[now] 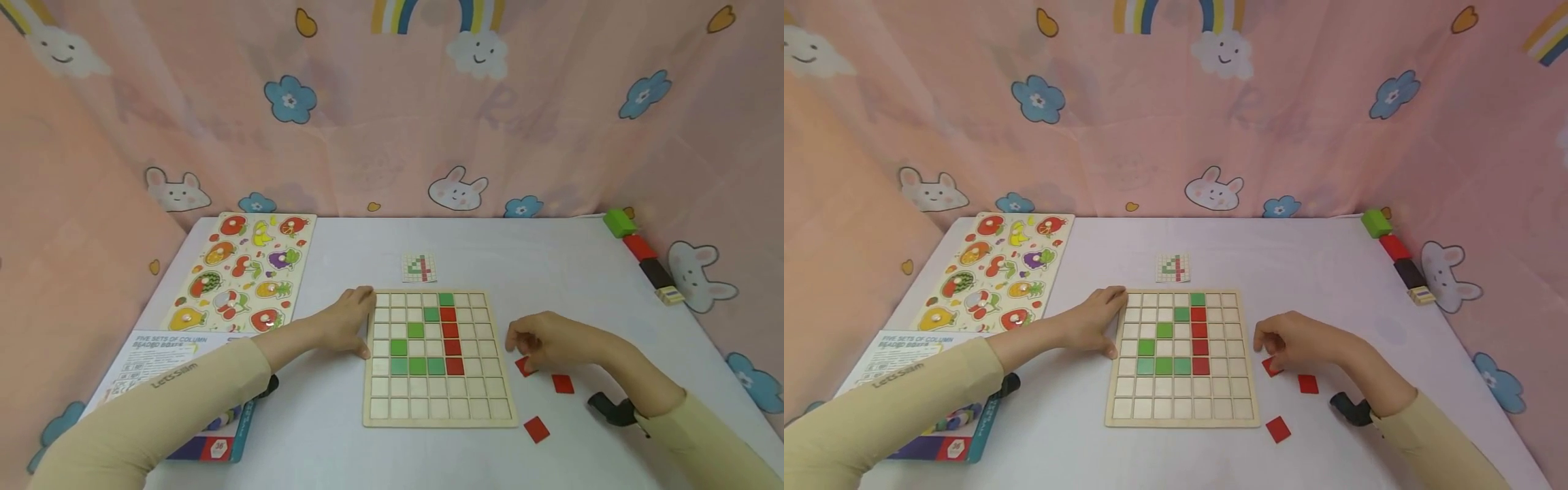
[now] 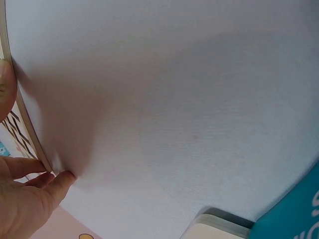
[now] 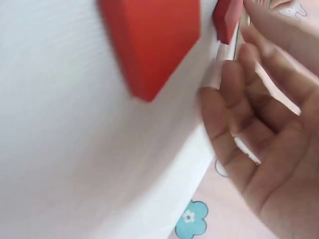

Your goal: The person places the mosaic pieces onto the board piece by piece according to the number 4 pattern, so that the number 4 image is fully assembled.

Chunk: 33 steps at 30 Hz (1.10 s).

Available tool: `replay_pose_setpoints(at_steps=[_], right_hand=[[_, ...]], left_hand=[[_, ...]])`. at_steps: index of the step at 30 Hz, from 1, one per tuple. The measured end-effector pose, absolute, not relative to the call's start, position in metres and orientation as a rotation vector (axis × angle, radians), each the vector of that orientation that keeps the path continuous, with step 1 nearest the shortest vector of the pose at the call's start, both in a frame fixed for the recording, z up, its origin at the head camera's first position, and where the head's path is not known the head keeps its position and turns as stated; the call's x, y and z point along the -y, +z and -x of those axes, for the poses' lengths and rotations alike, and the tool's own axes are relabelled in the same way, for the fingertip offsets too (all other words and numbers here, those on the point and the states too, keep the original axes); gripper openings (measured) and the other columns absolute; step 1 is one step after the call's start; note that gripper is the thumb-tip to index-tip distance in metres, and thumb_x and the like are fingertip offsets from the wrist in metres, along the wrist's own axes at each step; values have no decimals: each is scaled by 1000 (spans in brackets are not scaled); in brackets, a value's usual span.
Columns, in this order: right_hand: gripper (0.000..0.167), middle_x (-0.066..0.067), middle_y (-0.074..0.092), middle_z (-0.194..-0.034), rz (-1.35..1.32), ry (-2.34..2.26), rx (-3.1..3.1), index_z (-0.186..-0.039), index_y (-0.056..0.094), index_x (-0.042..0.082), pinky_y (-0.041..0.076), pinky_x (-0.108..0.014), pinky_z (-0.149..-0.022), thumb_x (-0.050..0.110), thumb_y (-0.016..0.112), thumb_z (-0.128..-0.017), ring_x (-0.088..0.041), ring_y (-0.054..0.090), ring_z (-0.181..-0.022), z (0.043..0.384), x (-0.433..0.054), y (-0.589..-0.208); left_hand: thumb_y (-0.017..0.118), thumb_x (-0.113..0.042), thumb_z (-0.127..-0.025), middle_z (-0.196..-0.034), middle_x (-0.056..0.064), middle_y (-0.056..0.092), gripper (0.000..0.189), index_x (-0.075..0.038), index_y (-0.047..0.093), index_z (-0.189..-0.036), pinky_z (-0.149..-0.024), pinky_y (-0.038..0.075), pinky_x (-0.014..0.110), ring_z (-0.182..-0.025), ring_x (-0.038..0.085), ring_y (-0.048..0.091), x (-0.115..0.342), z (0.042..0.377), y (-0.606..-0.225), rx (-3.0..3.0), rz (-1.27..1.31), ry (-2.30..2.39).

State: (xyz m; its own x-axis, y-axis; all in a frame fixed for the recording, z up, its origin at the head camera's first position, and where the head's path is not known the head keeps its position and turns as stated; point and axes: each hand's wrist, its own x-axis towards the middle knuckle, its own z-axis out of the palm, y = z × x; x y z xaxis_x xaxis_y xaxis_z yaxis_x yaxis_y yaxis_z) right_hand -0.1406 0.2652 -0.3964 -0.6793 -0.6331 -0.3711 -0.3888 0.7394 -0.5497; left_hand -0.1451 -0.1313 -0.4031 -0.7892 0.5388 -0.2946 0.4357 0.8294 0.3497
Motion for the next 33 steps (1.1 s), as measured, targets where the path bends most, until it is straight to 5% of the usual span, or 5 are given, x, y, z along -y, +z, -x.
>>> replay_pose_setpoints(at_steps=[4, 9, 16, 22, 33], right_hand=[[31, 7, 57, -86, 764, -563, -2387, -91, 64, 26, 50, -19, -65, 16, 86, -72, -10, 53, -80, 140, -265, -398], [23, 9, 60, -77, 764, -618, -2474, -82, 63, 23, 49, -19, -63, 10, 80, -78, -8, 54, -74, 144, -266, -397], [10, 8, 69, -82, 758, -920, -2432, -89, 72, 24, 52, -18, -65, 28, 78, -84, -6, 58, -73, 140, -242, -394], [9, 4, 75, -91, 858, -984, -2276, -95, 76, 19, 57, -19, -68, 20, 76, -86, -2, 63, -74, 128, -206, -402], [10, 12, 66, -73, 867, -875, -2338, -79, 72, 17, 54, -19, -60, 10, 79, -81, 0, 57, -65, 109, -175, -406]], left_hand=[[86, -37, -71, -161, 28, 18, 113, 8, 22, -153, -124, 28, 50, -148, 45, 24, 130, 146, -404, -2624, -731, 357], [86, -38, -71, -161, 28, 19, 113, 8, 23, -152, -124, 29, 49, -148, 45, 24, 130, 146, -404, -2628, -722, 349], [86, -38, -70, -161, 28, 19, 113, 7, 23, -152, -124, 29, 49, -148, 45, 24, 130, 146, -403, -2633, -715, 340], [86, -39, -70, -162, 28, 18, 114, 7, 22, -153, -124, 28, 49, -148, 45, 23, 130, 148, -404, -2627, -717, 327], [86, -38, -70, -161, 28, 19, 114, 8, 22, -153, -124, 29, 49, -147, 45, 25, 130, 147, -404, -2626, -724, 330]])
